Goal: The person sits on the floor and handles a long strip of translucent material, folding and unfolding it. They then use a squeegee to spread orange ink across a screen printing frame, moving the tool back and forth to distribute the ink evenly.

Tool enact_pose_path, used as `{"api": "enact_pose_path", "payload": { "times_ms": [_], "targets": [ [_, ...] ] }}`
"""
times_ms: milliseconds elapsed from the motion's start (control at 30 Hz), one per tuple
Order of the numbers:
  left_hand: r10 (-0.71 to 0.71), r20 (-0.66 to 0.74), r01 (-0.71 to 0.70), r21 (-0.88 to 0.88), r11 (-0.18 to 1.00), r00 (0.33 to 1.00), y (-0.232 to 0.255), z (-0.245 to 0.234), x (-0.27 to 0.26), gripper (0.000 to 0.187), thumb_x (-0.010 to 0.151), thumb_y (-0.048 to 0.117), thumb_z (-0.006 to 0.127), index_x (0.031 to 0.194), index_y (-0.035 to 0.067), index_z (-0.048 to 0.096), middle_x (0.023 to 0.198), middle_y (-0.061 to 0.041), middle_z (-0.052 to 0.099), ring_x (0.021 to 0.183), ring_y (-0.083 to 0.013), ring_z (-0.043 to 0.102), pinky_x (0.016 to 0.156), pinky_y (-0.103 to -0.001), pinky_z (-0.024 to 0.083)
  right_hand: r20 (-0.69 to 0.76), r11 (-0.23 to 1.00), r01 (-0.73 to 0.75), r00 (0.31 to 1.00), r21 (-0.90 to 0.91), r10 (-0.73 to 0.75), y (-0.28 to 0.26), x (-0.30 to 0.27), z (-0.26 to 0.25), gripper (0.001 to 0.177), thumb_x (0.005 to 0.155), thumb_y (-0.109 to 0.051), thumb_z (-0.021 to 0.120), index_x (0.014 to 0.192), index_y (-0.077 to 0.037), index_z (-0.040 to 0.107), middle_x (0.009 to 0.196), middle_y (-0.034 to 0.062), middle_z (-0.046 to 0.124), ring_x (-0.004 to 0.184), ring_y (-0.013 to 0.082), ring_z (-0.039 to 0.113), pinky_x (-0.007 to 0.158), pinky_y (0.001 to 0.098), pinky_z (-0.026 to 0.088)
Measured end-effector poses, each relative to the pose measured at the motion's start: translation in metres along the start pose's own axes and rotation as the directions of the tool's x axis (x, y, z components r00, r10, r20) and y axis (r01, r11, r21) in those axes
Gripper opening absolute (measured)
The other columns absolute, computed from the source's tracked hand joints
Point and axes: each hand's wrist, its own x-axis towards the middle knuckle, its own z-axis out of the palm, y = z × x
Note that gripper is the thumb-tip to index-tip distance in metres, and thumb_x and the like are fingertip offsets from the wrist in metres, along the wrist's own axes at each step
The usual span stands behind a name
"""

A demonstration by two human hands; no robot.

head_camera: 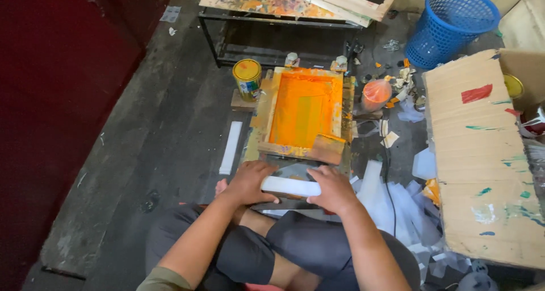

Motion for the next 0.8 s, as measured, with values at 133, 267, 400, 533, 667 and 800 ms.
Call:
{"api": "enact_pose_path", "payload": {
  "times_ms": [133,267,400,533,667,800],
  "targets": [
    [0.008,0.035,-0.01,0.045,0.999,0.999,-0.001,0.009,0.013,0.083,0.073,0.059,0.083,0.138,0.014,0.059,0.13,-0.01,0.062,0.134,-0.0312,0.05,0.116,-0.05,0.032,0.037,0.999,-0.037,0.999,-0.017,0.038,-0.005,0.006,-0.004,0.081,0.075,-0.044,0.085,0.148,-0.028,0.053,0.136,0.0066,0.057,0.132,0.0338,0.053,0.107,0.0549,0.046],
    [0.033,-0.02,-0.031,0.082,0.996,0.999,-0.014,0.023,0.018,0.063,0.073,0.049,0.085,0.125,0.019,0.067,0.116,-0.004,0.065,0.123,-0.0267,0.056,0.111,-0.048,0.036,0.058,0.998,-0.035,0.998,-0.053,0.038,-0.01,0.012,-0.002,0.075,0.075,-0.039,0.086,0.142,-0.024,0.056,0.13,0.0074,0.057,0.127,0.0337,0.055,0.103,0.053,0.048],
    [0.073,-0.079,-0.068,0.065,0.996,0.994,-0.019,0.03,0.019,0.054,0.072,0.043,0.085,0.117,0.017,0.069,0.105,-0.004,0.066,0.112,-0.0273,0.06,0.107,-0.047,0.04,0.073,0.999,-0.027,0.997,-0.04,0.03,-0.013,0.014,-0.001,0.065,0.076,-0.032,0.086,0.134,-0.021,0.06,0.128,0.0098,0.056,0.126,0.0369,0.055,0.102,0.0559,0.048],
    [0.068,-0.084,-0.067,0.016,0.998,0.994,-0.02,0.029,0.017,0.05,0.075,0.04,0.085,0.116,0.016,0.07,0.104,-0.005,0.067,0.109,-0.028,0.061,0.105,-0.046,0.04,0.081,0.999,-0.029,0.996,-0.039,0.033,-0.014,0.017,0.008,0.059,0.075,-0.028,0.085,0.128,-0.021,0.062,0.124,0.0093,0.057,0.123,0.0372,0.057,0.098,0.0562,0.05],
    [0.072,-0.067,-0.069,0.05,0.996,0.995,-0.024,0.035,0.017,0.05,0.076,0.039,0.083,0.118,0.016,0.069,0.106,-0.004,0.067,0.11,-0.0271,0.062,0.102,-0.045,0.042,0.067,0.996,-0.037,0.997,-0.077,0.042,-0.021,0.016,0.01,0.049,0.077,-0.024,0.08,0.122,-0.023,0.062,0.121,0.0075,0.059,0.121,0.0357,0.059,0.095,0.0545,0.053],
    [0.096,-0.144,-0.091,0.039,0.995,0.985,-0.025,0.039,0.015,0.042,0.075,0.032,0.084,0.111,0.014,0.072,0.099,-0.005,0.068,0.102,-0.0274,0.064,0.098,-0.044,0.043,0.042,0.999,-0.008,0.999,-0.036,0.01,-0.021,0.017,0.013,0.046,0.077,-0.016,0.074,0.121,-0.022,0.062,0.117,0.0088,0.061,0.118,0.0383,0.061,0.092,0.055,0.053]
  ]
}}
